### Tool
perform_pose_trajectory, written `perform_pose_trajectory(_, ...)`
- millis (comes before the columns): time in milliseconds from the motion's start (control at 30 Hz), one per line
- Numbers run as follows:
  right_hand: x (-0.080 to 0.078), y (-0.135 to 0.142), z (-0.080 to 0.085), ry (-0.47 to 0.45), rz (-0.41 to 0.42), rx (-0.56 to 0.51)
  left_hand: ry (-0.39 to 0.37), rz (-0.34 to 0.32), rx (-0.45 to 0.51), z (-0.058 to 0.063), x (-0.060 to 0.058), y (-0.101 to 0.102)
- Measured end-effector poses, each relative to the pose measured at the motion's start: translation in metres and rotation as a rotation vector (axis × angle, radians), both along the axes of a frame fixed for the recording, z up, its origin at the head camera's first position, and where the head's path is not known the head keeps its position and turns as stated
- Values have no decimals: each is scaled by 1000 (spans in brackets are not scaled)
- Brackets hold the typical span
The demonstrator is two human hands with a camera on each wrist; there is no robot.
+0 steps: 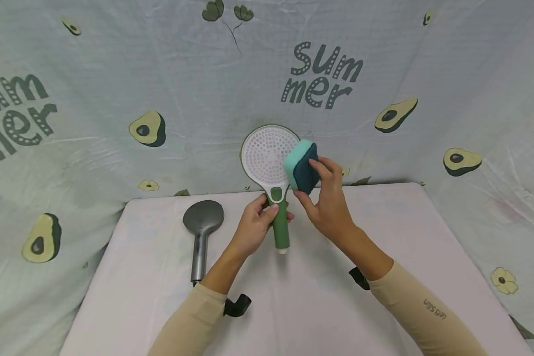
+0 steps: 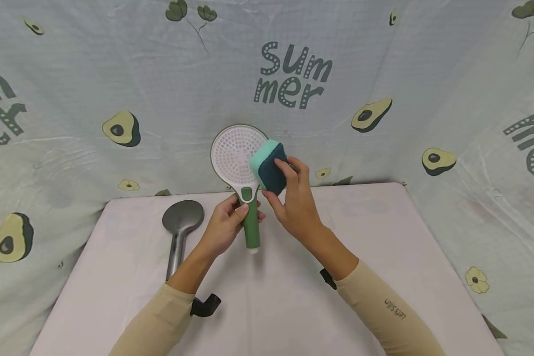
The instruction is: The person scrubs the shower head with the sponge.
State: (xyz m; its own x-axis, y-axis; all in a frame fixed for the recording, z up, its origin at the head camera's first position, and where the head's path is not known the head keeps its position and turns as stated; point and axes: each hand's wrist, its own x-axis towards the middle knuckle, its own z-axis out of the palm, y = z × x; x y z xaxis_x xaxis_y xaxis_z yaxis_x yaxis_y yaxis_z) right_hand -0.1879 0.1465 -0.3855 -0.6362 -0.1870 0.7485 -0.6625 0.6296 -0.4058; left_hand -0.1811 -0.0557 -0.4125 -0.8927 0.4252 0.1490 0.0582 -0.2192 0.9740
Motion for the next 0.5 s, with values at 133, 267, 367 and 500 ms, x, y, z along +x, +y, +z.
perform_pose_trajectory(133, 7, -6, -12, -5, 115, -29, 17, 11, 33, 2, 1, 0)
perform_pose_trajectory(267, 14, -8, -20, 1, 197, -33, 22, 23, 46, 5, 3, -2)
perform_pose_trajectory(367, 16, -7, -22, 27, 228, -54, 24, -3, 67, 6, 5, -1)
perform_pose_trajectory(500, 17, -4, -19, 43, 239, -109, 32, -75, 116, 6, 9, 4)
